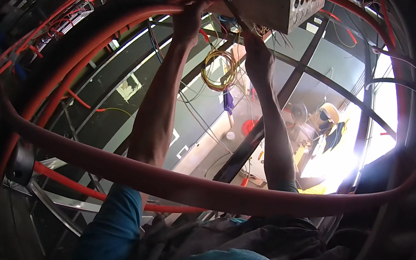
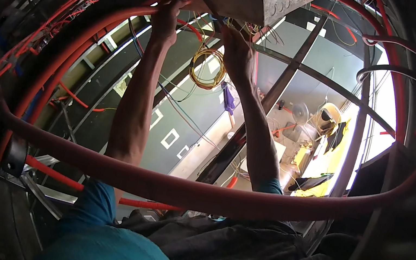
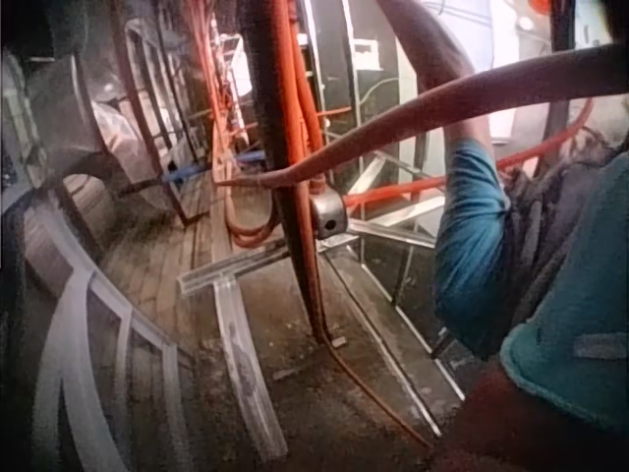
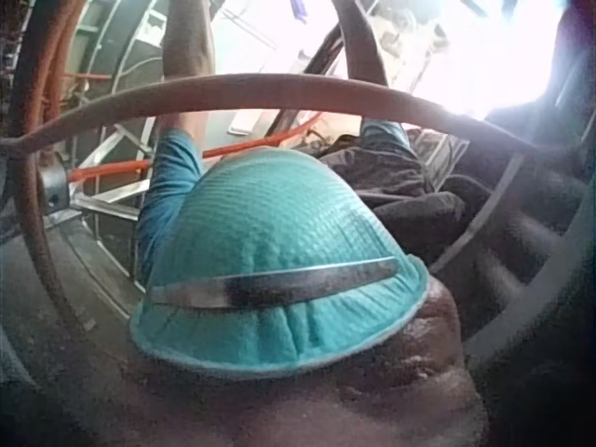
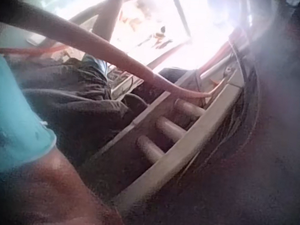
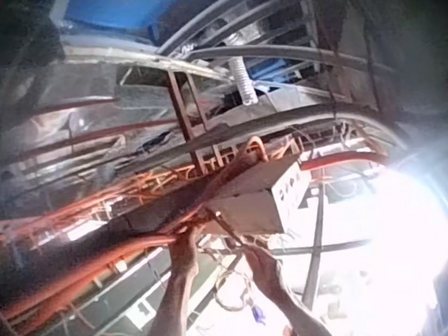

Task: The person connects several colored wires into an electrical junction box and organizes red conduits by hand while working in an elevated position.

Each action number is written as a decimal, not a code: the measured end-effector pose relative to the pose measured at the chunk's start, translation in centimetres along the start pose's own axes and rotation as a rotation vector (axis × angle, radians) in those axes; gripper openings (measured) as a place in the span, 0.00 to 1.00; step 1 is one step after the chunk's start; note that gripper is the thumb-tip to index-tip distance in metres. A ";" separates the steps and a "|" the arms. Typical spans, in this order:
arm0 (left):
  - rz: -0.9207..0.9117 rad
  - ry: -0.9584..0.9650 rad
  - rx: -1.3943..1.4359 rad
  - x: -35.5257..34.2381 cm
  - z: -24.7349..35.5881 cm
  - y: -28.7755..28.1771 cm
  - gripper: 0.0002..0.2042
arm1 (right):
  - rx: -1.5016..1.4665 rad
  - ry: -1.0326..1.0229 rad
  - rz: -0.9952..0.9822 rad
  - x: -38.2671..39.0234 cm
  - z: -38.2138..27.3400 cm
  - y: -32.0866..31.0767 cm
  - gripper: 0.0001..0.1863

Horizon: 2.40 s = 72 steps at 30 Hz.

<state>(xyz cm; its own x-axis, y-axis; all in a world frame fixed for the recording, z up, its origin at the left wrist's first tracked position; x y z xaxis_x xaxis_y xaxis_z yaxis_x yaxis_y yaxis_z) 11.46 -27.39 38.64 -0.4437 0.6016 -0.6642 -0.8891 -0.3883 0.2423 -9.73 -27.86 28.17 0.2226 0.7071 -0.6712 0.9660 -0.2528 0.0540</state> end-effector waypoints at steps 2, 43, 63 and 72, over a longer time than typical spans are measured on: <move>0.029 -0.026 0.036 0.0 -0.2 0.7 0.12 | -0.002 -0.032 0.008 -1.2 0.1 -0.1 0.17; 0.065 0.003 -0.062 -1.1 -1.6 -1.8 0.12 | 0.177 -0.106 -0.071 7.4 4.3 -2.6 0.12; -0.045 -0.081 0.099 -0.3 -1.1 0.3 0.11 | 0.102 -0.094 -0.015 1.0 -0.4 -0.3 0.15; -0.085 -0.010 0.100 -0.4 -0.7 0.0 0.12 | 0.146 -0.075 -0.054 -1.6 -1.2 0.9 0.14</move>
<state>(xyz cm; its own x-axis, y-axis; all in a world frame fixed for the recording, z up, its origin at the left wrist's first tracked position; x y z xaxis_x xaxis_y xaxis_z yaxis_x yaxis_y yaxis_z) 11.76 -28.10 38.42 -0.3672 0.6365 -0.6782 -0.9300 -0.2648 0.2550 -9.04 -28.44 30.21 0.1549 0.6721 -0.7240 0.9456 -0.3131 -0.0883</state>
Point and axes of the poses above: each hand's wrist, its own x-axis away from the middle knuckle, its own y-axis out of the palm, z = x × y, the point moved 9 cm from there along -x, towards the middle knuckle, and after that the axes turned 8 degrees about z, right-handed, at the moved point
